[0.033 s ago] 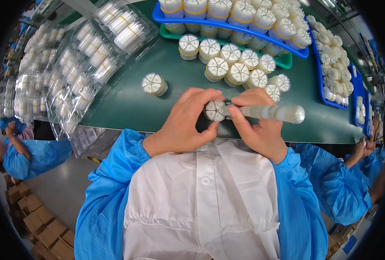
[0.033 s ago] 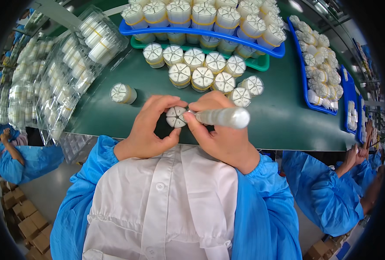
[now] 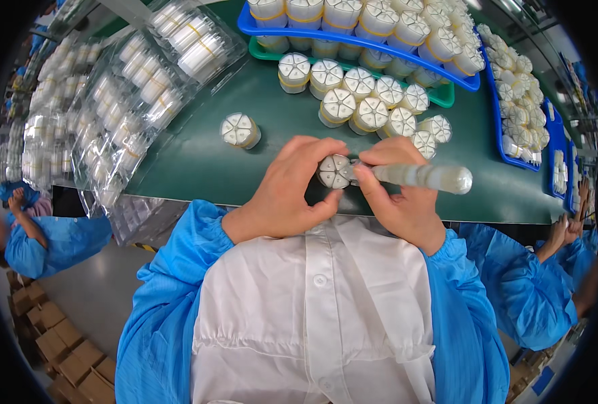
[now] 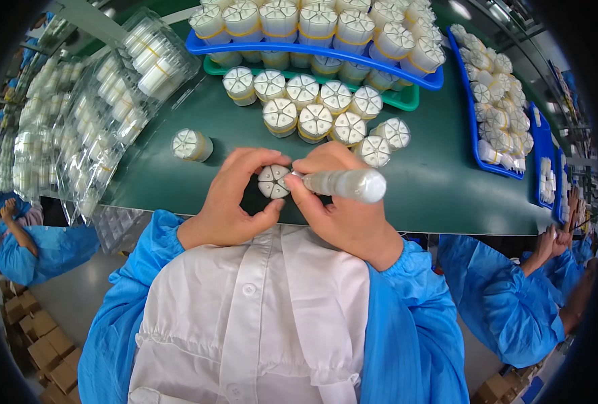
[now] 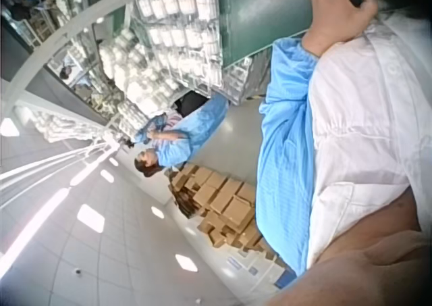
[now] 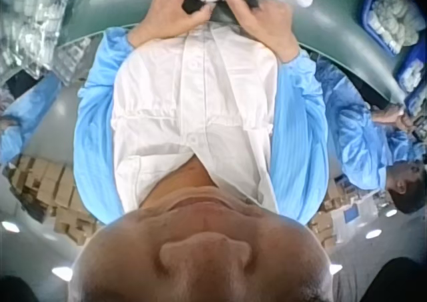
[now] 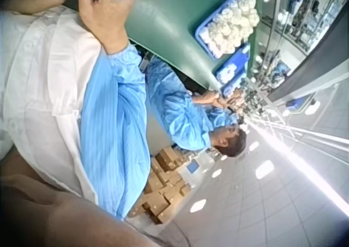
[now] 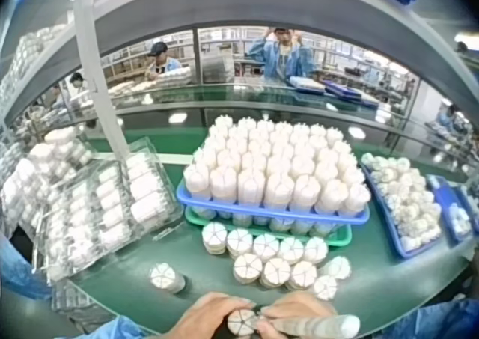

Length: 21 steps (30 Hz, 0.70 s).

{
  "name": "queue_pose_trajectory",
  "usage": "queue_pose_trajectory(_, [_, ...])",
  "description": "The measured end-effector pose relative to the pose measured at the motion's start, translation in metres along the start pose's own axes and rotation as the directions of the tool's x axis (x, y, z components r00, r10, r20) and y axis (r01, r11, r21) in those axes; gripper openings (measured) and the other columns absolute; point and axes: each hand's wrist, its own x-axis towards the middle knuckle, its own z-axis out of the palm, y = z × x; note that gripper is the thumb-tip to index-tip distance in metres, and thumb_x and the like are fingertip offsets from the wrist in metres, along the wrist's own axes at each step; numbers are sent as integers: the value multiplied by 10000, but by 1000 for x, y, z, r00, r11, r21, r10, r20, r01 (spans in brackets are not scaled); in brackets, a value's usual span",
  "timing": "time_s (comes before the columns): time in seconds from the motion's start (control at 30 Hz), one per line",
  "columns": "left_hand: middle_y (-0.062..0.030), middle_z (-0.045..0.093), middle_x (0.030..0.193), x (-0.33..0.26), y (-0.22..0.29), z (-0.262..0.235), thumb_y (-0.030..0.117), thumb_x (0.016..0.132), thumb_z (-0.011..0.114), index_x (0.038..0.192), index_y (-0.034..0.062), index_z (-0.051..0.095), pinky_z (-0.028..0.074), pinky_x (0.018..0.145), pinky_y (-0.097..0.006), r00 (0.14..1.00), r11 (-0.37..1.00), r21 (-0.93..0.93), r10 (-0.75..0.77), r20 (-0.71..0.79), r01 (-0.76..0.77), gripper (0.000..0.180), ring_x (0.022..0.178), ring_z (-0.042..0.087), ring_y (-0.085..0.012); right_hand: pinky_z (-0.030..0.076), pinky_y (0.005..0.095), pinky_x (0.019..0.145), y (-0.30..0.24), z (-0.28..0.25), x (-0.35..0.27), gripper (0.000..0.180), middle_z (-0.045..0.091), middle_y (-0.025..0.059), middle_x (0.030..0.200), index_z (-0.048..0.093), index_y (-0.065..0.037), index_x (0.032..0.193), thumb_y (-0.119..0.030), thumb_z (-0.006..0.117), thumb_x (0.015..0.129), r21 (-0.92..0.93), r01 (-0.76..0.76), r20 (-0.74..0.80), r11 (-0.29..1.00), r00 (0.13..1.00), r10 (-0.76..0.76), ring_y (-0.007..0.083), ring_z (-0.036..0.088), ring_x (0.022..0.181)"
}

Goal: The person inserts a wick into the center of small white candles using a metal tool. They pick up candles from a blue tray, secure the wick, and place the finished candles into a clear plastic packaging tray. The process is repeated continuously throughout the clip.

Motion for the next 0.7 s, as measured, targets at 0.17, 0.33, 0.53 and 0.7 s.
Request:
queue_pose_trajectory(0.17, [-106,647,1246,-3,1,-1,0,738,745,1375,54,492,499,919,-375,996,995,35,-90,2,90,688,1120,573,-282,495,340,600,1,1,0,187,652,115,872,677,-9,990,15,778,835,23,35,-63,999,997,-34,221,635,719])
queue_pose_trajectory(0.33, [-106,644,1220,-1,2,-2,2,741,734,1377,55,491,492,899,-376,999,999,-35,-32,-3,31,683,1113,570,-282,489,334,591,1,-3,4,201,652,115,878,670,-16,993,25,779,828,15,40,-67,999,997,-39,215,637,730])
queue_pose_trajectory(0.53, [-128,634,1211,2,4,-3,49,748,761,1308,42,549,483,939,-422,998,998,-23,-59,22,59,599,1125,570,-331,485,328,583,5,2,3,193,651,116,878,670,-13,988,22,776,831,33,29,-33,999,999,-28,214,637,722])
queue_pose_trajectory(0.7, [-156,613,1195,3,-3,-4,141,801,797,1227,35,597,480,944,-469,999,998,54,33,18,-34,482,1108,562,-379,498,339,595,4,3,4,187,655,122,875,674,2,991,12,778,836,25,-17,9,1000,1000,17,226,642,724])
